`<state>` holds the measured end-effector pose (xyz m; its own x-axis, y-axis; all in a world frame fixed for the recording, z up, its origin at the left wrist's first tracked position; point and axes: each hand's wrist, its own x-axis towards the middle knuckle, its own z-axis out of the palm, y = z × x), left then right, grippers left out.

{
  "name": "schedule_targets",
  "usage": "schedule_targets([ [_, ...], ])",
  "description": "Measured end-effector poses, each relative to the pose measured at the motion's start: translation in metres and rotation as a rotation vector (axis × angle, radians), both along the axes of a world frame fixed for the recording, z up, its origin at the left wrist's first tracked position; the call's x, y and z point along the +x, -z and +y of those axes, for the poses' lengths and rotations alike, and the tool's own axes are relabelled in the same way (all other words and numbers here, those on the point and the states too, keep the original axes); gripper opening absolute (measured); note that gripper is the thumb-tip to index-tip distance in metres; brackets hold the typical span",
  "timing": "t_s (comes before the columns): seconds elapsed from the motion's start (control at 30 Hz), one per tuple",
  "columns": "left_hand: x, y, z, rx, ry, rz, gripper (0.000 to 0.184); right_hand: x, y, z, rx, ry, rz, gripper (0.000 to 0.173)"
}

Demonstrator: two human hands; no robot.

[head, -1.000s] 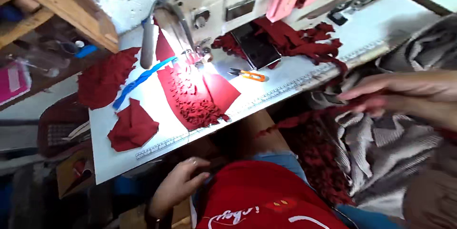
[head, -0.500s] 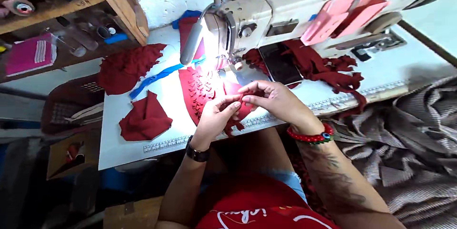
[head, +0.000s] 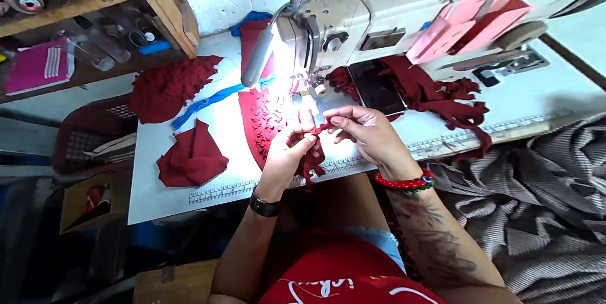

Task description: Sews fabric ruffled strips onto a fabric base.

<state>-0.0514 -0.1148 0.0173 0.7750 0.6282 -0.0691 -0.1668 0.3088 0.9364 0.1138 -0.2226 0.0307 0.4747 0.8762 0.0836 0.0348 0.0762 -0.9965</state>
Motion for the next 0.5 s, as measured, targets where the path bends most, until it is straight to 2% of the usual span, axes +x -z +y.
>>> schedule_targets([
  [0.17, 0.001, -0.005, 0.000, -0.108, 0.086, -0.014, 0.023, 0.000, 0.003, 0.001, 0.042, 0.036, -0.067, 0.017],
  [0.27, 0.004, -0.001, 0.001, -0.065, 0.111, -0.031, 0.022, -0.002, 0.003, 0.001, 0.057, 0.035, -0.120, 0.017],
  [0.33, 0.007, 0.001, 0.000, -0.003, 0.082, -0.030, 0.015, -0.005, 0.001, 0.001, 0.050, 0.033, -0.140, 0.017],
  [0.4, 0.009, 0.001, -0.001, -0.012, 0.056, -0.022, 0.009, -0.006, -0.002, 0.002, 0.051, 0.024, -0.101, 0.019],
  [0.5, 0.008, -0.005, -0.002, -0.175, 0.132, -0.042, 0.018, -0.007, -0.007, -0.001, 0.065, -0.005, 0.030, 0.024],
])
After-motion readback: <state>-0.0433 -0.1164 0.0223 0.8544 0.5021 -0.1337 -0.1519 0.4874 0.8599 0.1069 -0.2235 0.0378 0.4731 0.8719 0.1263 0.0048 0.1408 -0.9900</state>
